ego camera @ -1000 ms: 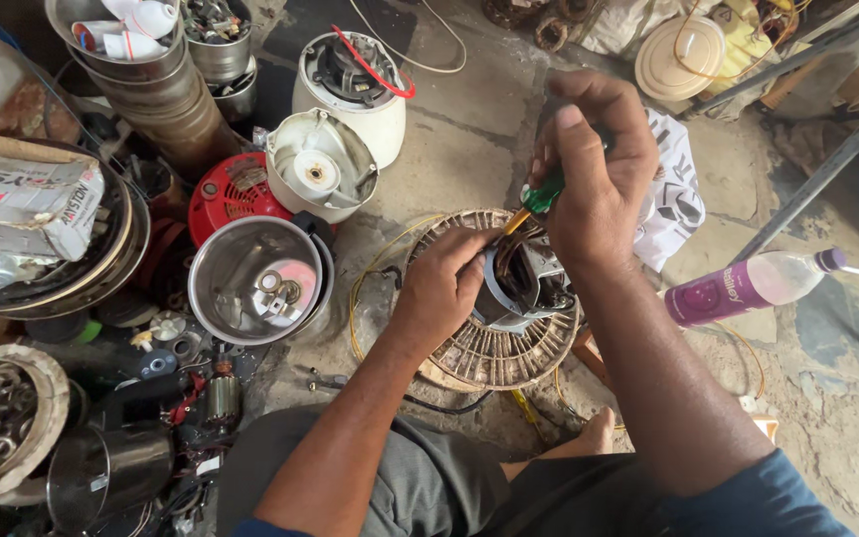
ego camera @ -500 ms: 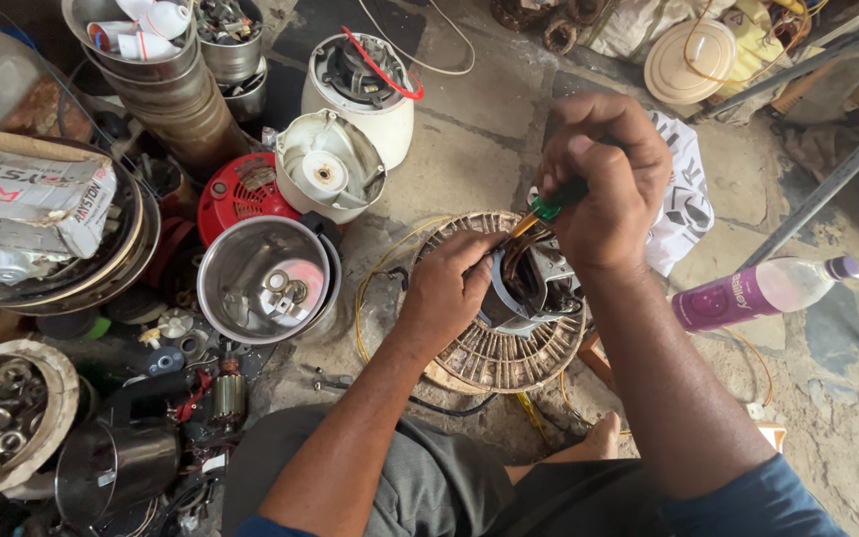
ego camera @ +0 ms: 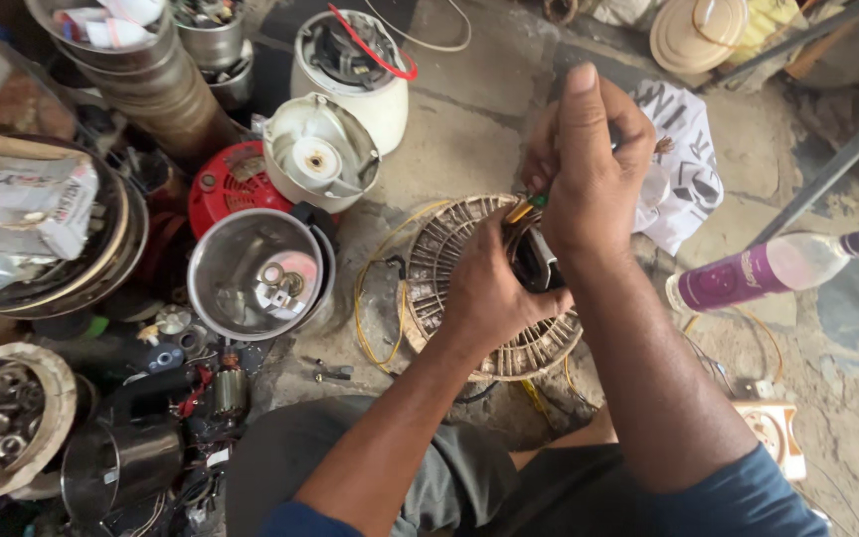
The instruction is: The person disassembles an electrical motor from a fan using a screwdriver and pliers to separate the wire connections and remove the motor housing from the base.
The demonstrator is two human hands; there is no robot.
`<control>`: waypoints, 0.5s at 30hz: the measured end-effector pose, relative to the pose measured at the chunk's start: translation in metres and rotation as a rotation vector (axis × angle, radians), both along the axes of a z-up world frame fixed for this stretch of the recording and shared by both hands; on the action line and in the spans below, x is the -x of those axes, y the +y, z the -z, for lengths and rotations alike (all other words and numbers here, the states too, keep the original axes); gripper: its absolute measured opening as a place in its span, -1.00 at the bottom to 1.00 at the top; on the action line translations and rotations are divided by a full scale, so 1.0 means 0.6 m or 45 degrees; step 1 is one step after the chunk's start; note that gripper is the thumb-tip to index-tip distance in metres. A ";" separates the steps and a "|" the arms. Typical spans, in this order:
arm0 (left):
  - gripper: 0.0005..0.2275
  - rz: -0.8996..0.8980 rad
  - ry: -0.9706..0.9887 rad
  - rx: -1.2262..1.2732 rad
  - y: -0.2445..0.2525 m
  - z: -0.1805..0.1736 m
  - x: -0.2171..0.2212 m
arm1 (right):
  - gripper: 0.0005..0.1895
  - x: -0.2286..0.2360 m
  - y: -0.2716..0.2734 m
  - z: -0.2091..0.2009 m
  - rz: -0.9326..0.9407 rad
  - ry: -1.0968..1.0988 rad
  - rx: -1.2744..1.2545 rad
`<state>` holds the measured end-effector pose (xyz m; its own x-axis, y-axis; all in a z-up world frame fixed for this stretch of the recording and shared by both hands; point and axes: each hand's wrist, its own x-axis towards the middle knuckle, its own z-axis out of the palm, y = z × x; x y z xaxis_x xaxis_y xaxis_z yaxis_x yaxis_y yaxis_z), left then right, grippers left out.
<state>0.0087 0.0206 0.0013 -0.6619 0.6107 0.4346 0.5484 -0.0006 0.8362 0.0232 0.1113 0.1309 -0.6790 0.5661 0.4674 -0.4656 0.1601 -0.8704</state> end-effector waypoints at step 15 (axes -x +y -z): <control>0.01 0.099 -0.178 -0.016 -0.015 -0.024 0.007 | -0.43 0.013 0.013 -0.008 -0.050 0.024 0.141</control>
<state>0.0045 0.0114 0.0160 -0.6672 0.6577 0.3496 0.4249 -0.0494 0.9039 0.0151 0.1192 0.1358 -0.6935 0.5880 0.4163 -0.4860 0.0448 -0.8728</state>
